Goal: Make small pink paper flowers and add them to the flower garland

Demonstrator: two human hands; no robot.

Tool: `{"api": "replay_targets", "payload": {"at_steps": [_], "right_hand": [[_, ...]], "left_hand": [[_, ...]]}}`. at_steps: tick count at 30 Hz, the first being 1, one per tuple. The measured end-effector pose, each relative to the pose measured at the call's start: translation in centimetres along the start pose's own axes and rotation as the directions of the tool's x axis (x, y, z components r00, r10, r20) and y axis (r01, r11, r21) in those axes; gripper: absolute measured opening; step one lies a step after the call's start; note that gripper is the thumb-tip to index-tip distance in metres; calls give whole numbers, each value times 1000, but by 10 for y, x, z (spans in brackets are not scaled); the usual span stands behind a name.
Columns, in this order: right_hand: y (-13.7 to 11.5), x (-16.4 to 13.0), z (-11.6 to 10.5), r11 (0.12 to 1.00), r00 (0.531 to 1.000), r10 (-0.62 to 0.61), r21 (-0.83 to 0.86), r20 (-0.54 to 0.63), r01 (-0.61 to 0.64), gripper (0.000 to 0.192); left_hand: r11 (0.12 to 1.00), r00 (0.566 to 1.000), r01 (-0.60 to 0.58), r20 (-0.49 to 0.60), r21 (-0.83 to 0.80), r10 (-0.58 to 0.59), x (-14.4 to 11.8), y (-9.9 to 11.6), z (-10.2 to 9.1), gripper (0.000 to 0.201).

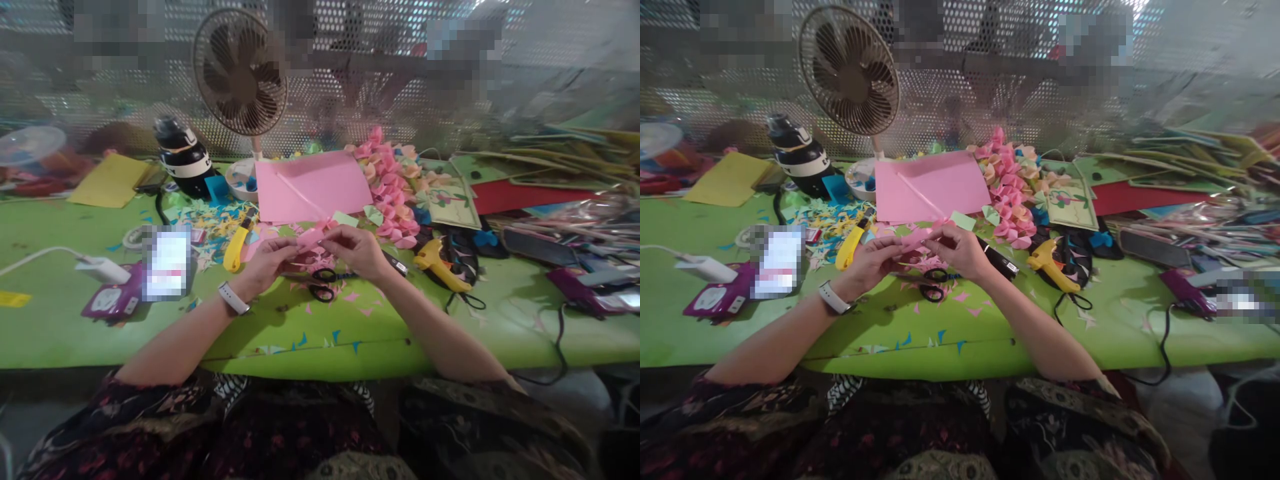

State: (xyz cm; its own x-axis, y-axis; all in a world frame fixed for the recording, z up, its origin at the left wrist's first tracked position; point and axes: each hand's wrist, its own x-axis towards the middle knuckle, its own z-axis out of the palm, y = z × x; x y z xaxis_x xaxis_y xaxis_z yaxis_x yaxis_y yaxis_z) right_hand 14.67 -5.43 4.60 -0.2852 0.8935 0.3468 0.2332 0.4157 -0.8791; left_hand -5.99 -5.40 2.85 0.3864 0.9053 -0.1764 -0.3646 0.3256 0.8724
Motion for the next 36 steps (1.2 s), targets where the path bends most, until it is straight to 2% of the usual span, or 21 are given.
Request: {"api": "replay_targets", "payload": {"at_steps": [5, 8, 12, 20, 33, 36], "right_hand": [[5, -2, 8, 997, 998, 63, 45, -25, -62, 31], [6, -2, 10, 998, 998, 55, 40, -42, -54, 32], [6, -2, 11, 999, 997, 51, 12, -58, -50, 33], [1, -3, 12, 988, 997, 56, 146, -53, -48, 36], [6, -1, 11, 974, 988, 155, 172, -27, -148, 43], [4, -1, 11, 980, 989, 148, 134, 2, -147, 40]], "left_hand": [[997, 997, -74, -22, 17, 74, 0, -4, -3, 29], [989, 996, -89, 0, 121, 89, -3, -5, -1, 37], [975, 996, -92, 23, 201, 89, -4, -6, 1, 34], [972, 997, -76, 17, 221, 74, -1, -10, -2, 36], [974, 994, -107, 2, 200, 109, -1, -8, 4, 42], [969, 992, -128, 13, 213, 128, -2, -9, 3, 41]]}}
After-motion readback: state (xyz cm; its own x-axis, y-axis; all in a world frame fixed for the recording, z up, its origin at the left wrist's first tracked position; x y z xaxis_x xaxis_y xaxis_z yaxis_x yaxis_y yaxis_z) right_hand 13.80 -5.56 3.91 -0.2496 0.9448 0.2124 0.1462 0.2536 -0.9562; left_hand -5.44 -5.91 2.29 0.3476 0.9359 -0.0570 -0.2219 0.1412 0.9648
